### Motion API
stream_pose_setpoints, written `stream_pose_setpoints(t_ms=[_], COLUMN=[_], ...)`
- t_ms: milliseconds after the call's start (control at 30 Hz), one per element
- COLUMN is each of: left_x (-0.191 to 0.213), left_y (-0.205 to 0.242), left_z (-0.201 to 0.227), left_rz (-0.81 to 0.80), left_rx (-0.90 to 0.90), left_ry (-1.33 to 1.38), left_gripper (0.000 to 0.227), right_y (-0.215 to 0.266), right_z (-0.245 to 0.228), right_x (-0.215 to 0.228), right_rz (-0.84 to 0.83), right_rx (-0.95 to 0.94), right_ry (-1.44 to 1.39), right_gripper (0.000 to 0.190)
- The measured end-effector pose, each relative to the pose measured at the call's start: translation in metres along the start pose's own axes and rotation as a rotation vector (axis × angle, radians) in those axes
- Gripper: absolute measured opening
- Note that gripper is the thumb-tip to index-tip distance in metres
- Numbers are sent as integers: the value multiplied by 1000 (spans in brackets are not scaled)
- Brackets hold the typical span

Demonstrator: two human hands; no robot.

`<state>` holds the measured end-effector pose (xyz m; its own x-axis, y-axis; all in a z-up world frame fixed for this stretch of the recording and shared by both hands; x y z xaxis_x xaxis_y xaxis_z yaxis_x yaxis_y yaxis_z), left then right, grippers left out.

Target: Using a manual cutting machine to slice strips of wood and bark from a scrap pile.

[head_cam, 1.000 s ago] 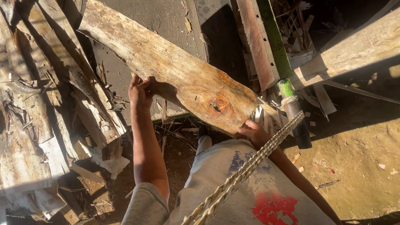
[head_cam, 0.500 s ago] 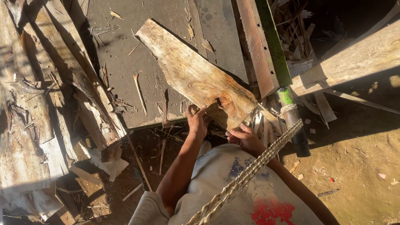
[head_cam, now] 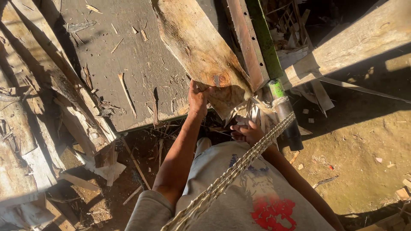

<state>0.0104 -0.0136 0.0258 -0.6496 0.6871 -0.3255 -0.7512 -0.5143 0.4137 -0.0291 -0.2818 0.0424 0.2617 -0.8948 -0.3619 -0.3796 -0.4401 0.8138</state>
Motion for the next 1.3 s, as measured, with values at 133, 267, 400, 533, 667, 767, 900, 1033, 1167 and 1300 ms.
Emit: stream_pose_setpoints(t_ms=[133, 267, 400, 533, 667, 767, 900, 1033, 1167, 1300], left_x=[16, 14, -17, -15, -21, -24, -24, -8, 6, -34], left_y=[-79, -103, -101, -144, -144, -155, -170, -224, -209, -177], left_z=[-22, -6, 42, 0, 5, 12, 13, -38, -2, 17], left_rz=[-96, -23, -24, -38, -6, -12, 21, -8, -47, 11], left_rx=[6, 42, 38, -35, 25, 29, 24, -9, -137, -28], left_ry=[21, -484, -638, -511, -618, -605, -670, -742, -690, -879], left_gripper=[94, 92, 101, 100, 95, 92, 94, 91, 93, 89], right_y=[65, 154, 175, 168, 146, 139, 137, 188, 204, 113], right_z=[-43, -117, -140, -135, -121, -119, -115, -158, -175, -104], right_x=[42, 22, -14, -20, -9, -10, 11, -23, -37, 15], right_rz=[-147, -179, 170, 331, 404, 461, 444, 448, 478, 578], right_rx=[323, 275, 232, 217, 230, 230, 313, 311, 320, 370], right_ry=[45, -121, 452, 544, 636, 735, 843, 912, 923, 970], right_gripper=[52, 70, 68, 56, 50, 53, 50, 52, 56, 48])
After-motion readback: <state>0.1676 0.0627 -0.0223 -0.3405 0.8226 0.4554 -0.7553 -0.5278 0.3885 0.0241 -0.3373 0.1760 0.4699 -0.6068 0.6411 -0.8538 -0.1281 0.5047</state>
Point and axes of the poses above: each hand's wrist, its own y-axis away from the middle knuckle, its own x-axis out of the back of the hand, z = x × y, the point moved 4 cm from there along -y, towards the middle knuckle, and after that the axes turned 6 degrees about -x, right-handed, at the moved point
